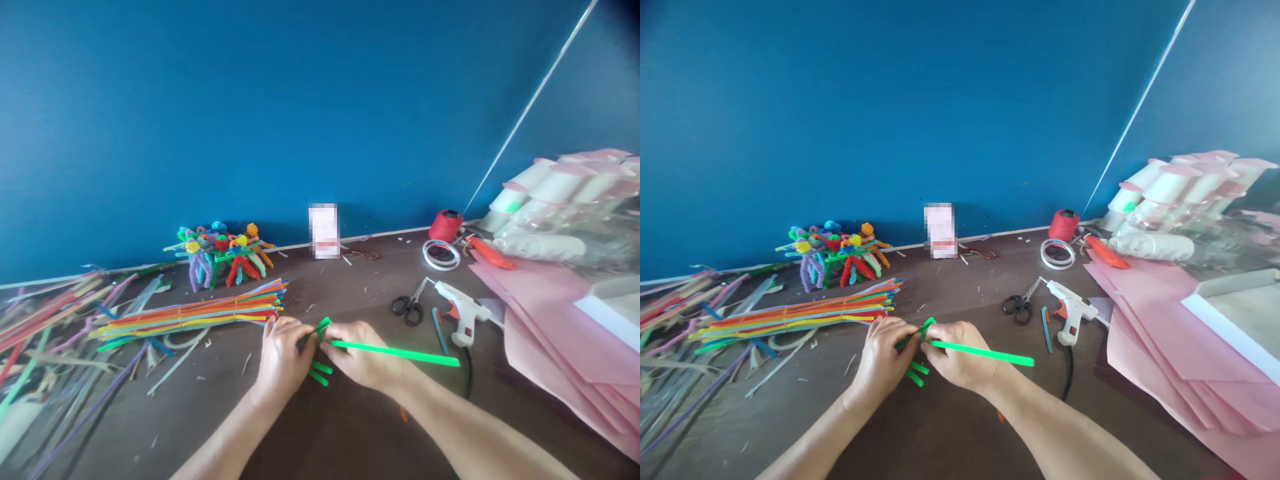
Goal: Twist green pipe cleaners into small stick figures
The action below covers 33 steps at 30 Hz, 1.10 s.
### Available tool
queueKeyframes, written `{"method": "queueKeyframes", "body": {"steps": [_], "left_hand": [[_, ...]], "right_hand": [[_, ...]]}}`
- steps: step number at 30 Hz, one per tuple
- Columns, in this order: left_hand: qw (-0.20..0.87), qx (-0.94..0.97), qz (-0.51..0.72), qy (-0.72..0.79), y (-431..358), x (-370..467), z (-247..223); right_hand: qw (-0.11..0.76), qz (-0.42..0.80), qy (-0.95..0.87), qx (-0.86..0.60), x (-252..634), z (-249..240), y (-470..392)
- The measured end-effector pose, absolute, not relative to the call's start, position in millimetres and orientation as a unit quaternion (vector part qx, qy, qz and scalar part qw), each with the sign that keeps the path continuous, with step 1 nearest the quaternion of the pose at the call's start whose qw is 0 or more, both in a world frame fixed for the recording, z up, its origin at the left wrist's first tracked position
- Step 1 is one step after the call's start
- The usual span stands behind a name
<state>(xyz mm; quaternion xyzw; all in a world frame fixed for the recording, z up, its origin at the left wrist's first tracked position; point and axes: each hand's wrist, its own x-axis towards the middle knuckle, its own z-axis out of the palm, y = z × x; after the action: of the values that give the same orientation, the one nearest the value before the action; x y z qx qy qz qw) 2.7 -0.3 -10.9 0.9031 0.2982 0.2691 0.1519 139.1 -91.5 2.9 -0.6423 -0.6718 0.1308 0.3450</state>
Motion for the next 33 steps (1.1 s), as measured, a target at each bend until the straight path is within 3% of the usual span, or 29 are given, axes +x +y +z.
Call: {"method": "queueKeyframes", "body": {"steps": [3,7,14,18,33], "left_hand": [[0.119,0.919,0.243,0.286,-5,3,-7],[0.102,0.938,0.220,0.248,-8,2,-4],[0.122,0.959,0.195,0.164,-8,3,-2],[0.143,0.963,0.189,0.129,-10,3,0],[0.246,0.926,0.260,0.119,-8,5,-10]], "right_hand": [[0.322,0.061,-0.693,-0.642,140,2,-92],[0.414,0.050,-0.644,-0.641,144,2,-88],[0.513,0.358,-0.495,-0.603,158,0,-79],[0.534,0.448,-0.405,-0.591,157,-2,-78],[0.548,0.426,-0.333,-0.638,156,-8,-74]]}}
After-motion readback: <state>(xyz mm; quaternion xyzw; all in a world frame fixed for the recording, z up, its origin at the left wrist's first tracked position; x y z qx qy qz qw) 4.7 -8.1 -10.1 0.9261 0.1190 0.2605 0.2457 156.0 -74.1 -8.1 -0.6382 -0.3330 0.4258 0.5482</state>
